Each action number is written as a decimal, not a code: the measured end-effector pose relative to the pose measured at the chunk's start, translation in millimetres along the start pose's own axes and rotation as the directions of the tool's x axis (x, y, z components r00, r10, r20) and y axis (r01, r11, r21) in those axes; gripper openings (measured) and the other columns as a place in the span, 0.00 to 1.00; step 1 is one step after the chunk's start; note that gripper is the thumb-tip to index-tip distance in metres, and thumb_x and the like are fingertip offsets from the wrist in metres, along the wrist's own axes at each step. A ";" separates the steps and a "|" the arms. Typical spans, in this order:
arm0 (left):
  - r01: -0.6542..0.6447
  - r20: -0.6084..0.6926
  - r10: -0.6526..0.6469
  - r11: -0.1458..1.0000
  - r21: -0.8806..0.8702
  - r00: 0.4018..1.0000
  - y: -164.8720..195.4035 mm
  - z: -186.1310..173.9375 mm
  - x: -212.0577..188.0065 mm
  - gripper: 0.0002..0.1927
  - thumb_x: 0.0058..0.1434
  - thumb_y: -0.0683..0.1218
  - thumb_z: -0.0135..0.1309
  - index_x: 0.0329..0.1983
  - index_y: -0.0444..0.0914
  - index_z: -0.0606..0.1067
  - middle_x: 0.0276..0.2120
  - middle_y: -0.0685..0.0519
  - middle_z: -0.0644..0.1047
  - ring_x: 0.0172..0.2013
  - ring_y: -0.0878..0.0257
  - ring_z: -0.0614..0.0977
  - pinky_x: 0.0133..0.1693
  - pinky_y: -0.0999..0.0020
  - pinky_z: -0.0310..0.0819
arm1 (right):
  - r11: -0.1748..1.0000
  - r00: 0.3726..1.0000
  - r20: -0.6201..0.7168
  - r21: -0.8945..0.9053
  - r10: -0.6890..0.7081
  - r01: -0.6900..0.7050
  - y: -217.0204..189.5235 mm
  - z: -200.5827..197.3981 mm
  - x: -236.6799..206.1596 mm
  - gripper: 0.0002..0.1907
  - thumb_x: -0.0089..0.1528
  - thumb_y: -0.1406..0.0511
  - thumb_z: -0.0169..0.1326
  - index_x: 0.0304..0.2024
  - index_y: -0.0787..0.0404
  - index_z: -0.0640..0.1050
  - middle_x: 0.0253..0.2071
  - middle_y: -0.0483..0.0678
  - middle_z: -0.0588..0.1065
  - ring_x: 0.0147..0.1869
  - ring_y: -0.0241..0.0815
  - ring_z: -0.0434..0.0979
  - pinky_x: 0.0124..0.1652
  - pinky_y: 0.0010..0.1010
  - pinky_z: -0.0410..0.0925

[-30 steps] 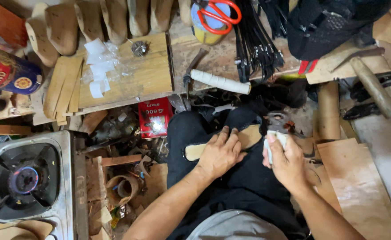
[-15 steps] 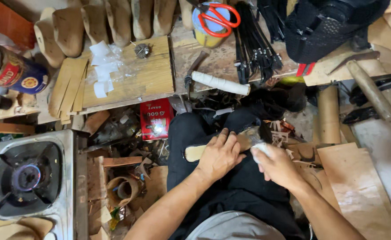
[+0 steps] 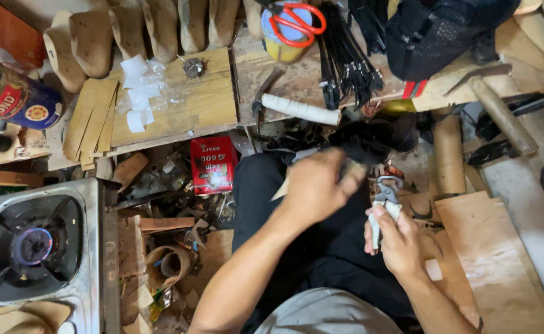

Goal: The person uses a curved knife to trim excess material from the sole of a black shoe placed on their lap. They repeatedly scrape and cut along the edges, then attach a black strap to the shoe.

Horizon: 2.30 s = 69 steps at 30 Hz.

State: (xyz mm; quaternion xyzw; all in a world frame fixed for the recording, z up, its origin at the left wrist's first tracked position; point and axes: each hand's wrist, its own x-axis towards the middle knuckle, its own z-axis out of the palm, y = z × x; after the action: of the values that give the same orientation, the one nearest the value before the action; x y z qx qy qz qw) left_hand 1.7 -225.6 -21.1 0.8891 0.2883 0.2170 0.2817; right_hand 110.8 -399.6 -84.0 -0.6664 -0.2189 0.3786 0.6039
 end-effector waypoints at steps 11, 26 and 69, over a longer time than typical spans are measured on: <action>0.243 -0.178 -0.387 0.813 -0.529 0.905 -91.4 -23.2 -130.5 0.26 0.55 0.40 0.67 0.58 0.33 0.76 0.48 0.45 0.82 0.46 0.62 0.82 0.50 0.68 0.76 | 0.944 0.915 0.323 -0.298 0.241 -0.143 10.3 51.4 -27.3 0.16 0.67 0.59 0.49 0.46 0.64 0.80 0.23 0.49 0.77 0.21 0.35 0.74 0.22 0.26 0.66; -0.014 -0.320 -0.023 0.993 -0.114 0.947 -97.7 -31.7 -193.3 0.18 0.57 0.39 0.65 0.51 0.33 0.78 0.53 0.42 0.81 0.49 0.50 0.85 0.49 0.62 0.81 | 0.774 0.891 0.426 -0.613 0.158 0.156 1.4 113.4 -70.1 0.16 0.64 0.67 0.48 0.54 0.61 0.75 0.36 0.53 0.82 0.36 0.47 0.85 0.38 0.36 0.75; 0.249 0.035 -0.249 0.968 0.001 0.968 -115.7 -47.8 -128.5 0.21 0.67 0.50 0.51 0.62 0.40 0.74 0.46 0.43 0.79 0.37 0.39 0.81 0.39 0.47 0.77 | 0.640 0.782 0.481 -0.465 -0.397 0.611 -2.1 110.8 -27.9 0.13 0.63 0.66 0.54 0.48 0.67 0.75 0.31 0.59 0.77 0.28 0.58 0.80 0.28 0.43 0.72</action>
State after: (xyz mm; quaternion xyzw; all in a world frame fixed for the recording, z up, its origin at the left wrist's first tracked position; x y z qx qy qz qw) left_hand -164.7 -211.2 -86.6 0.8491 0.3923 0.1647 0.3131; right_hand 8.7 -349.4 -73.4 -0.6571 -0.6056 0.2097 0.3969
